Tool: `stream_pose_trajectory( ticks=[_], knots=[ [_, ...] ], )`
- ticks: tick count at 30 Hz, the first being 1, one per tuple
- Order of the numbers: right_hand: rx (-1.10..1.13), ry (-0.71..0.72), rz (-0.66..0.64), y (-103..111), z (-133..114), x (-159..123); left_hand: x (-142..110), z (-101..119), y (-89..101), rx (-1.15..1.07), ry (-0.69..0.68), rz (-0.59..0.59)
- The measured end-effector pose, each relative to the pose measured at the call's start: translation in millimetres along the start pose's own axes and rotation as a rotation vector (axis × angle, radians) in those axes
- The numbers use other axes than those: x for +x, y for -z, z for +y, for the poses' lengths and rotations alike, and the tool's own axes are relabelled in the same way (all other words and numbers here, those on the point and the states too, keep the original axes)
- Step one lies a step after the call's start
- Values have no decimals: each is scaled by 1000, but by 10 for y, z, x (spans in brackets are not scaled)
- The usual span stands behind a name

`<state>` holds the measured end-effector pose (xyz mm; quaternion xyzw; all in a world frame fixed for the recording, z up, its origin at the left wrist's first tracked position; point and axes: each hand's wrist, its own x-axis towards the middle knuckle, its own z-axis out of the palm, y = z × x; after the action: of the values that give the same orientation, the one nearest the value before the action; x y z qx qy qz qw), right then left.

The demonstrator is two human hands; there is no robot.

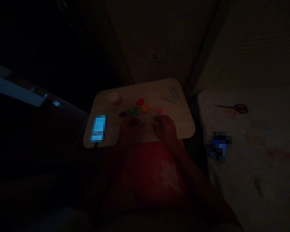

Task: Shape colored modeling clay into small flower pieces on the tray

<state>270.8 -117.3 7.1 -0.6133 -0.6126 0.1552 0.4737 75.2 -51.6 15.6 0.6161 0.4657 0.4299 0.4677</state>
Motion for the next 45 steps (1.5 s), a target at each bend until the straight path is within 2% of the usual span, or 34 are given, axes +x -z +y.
stream_pose_trajectory(
  ticks=[2,5,7,10,12,16,19,22,28,34,37,40,45],
  knots=[
    [187,-58,-131,-77,-76,20,-10,17,20,-77,58,15],
    [310,-133,-261,-221,-198,69,-41,57,48,-127,125,-51],
    [384,-171,-237,-311,-239,108,-52,74,69,-147,134,-64],
    [477,-232,-139,-399,-229,142,-41,55,124,-104,85,-17],
    [523,-264,-100,-424,-201,134,-19,14,185,34,15,46],
    [613,-215,-93,-438,-176,80,51,-101,328,566,-184,210],
    [642,-186,-104,-451,-172,69,115,-168,389,768,-193,218],
    [615,-216,-109,-469,-154,93,174,-193,389,843,-168,195],
    [537,-224,-211,-508,-143,154,229,-190,364,802,-63,217],
    [465,-113,-361,-665,-137,293,237,-271,384,622,74,328],
    [387,-98,-354,-809,-97,416,242,-306,396,529,75,348],
    [337,-168,-299,-945,-58,536,243,-325,409,481,72,343],
    [298,-216,-279,-1024,-78,654,240,-343,419,430,48,334]
  ],
)
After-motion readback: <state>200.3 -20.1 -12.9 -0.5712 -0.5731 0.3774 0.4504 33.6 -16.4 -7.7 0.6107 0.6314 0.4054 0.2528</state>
